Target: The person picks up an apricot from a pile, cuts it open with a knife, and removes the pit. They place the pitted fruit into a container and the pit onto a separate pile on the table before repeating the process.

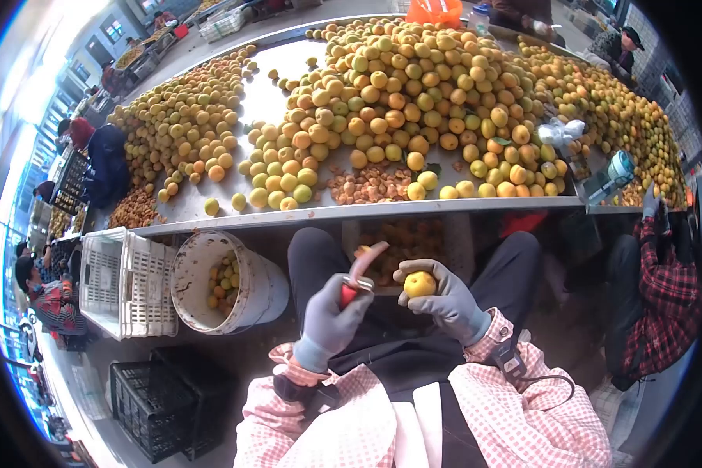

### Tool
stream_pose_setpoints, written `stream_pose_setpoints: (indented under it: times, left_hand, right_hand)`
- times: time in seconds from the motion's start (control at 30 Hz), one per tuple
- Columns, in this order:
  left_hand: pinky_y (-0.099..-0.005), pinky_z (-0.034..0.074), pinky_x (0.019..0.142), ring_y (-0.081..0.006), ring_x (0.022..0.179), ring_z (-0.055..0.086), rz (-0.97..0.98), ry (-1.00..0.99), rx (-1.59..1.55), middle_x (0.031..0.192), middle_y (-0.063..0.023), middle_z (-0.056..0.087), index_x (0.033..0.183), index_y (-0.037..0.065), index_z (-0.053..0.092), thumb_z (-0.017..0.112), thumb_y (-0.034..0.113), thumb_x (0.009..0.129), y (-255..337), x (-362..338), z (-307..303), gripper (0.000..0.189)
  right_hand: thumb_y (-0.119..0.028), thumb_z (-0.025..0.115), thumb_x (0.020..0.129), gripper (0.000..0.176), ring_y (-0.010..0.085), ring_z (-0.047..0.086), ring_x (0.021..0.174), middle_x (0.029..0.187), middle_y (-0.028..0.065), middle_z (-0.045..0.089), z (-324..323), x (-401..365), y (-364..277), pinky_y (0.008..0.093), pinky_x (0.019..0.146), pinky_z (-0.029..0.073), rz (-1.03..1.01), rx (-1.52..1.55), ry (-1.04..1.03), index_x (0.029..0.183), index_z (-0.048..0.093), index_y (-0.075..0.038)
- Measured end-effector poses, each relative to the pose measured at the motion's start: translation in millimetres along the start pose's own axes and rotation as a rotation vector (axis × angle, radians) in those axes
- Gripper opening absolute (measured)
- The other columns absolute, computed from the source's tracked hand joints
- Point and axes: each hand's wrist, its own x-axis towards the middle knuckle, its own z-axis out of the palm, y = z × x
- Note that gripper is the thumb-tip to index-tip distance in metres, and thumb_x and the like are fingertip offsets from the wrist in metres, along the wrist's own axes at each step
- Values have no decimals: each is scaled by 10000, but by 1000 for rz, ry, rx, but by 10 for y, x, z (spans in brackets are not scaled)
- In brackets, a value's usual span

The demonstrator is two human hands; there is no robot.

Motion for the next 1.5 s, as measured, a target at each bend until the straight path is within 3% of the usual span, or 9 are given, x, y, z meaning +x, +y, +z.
stream_pose_setpoints:
  times: [0.1,0.2,0.63,0.83,0.9,0.93,1.03,1.37,1.5]
  left_hand:
    - [-193,384,456,-53,516,488,-270,-105,-627,691,12,547,997,4,579,623,67,901,449,69,19,123]
    - [-207,253,344,-54,375,329,-143,-148,-634,563,14,432,1077,-39,552,576,172,951,430,97,223,247]
    - [-211,291,351,-59,372,344,57,-259,-1128,571,8,426,1073,9,555,552,228,974,328,173,519,241]
    - [-191,309,387,-43,435,377,-285,-168,-698,676,5,487,1112,44,555,554,219,965,323,188,500,228]
    - [-219,399,465,-69,525,479,-135,-123,-125,725,-2,534,1113,43,554,606,168,917,150,220,575,239]
    - [-295,478,571,-192,620,605,-27,-131,223,776,-67,608,1096,33,548,662,137,857,260,179,569,285]
    - [-360,506,658,-329,734,649,206,-135,499,839,-152,642,1102,25,540,680,135,818,222,128,629,336]
    - [-419,482,636,-410,780,618,82,-404,258,839,-209,614,1082,37,488,638,112,839,269,84,531,295]
    - [-424,482,623,-412,771,619,201,-445,351,844,-218,614,1082,37,491,653,116,831,173,22,544,308]
  right_hand:
    - [-1,719,798,594,91,544,1012,1155,32,553,-102,-73,103,237,900,461,3,-90,-106,1321,442,-60]
    - [-58,743,800,565,86,512,1046,1168,26,537,-65,-162,103,250,933,430,33,-200,-112,1279,444,-63]
    - [-116,761,799,533,105,519,1032,1142,46,534,-83,-318,112,262,925,427,22,-369,-190,1233,456,-55]
    - [-21,710,825,508,84,532,1020,1145,27,542,-208,-315,89,226,889,453,-46,-18,-46,1258,450,-76]
    - [-9,704,827,518,74,533,1009,1136,19,540,-204,-326,-22,214,860,462,-18,37,-2,1273,449,-80]
    - [-12,705,833,495,66,539,986,1132,13,542,-169,-310,-52,201,846,465,-91,42,6,1264,469,-75]
    - [-28,717,834,463,72,547,993,1135,13,544,-100,-246,-68,205,863,464,-46,95,149,1239,497,-65]
    - [-115,774,800,466,126,515,1034,1135,39,510,-345,-259,142,285,937,429,-263,-312,0,1150,469,-76]
    - [-109,769,808,485,103,509,1030,1127,36,511,-346,-318,61,269,921,425,-362,-540,-84,1172,450,-78]
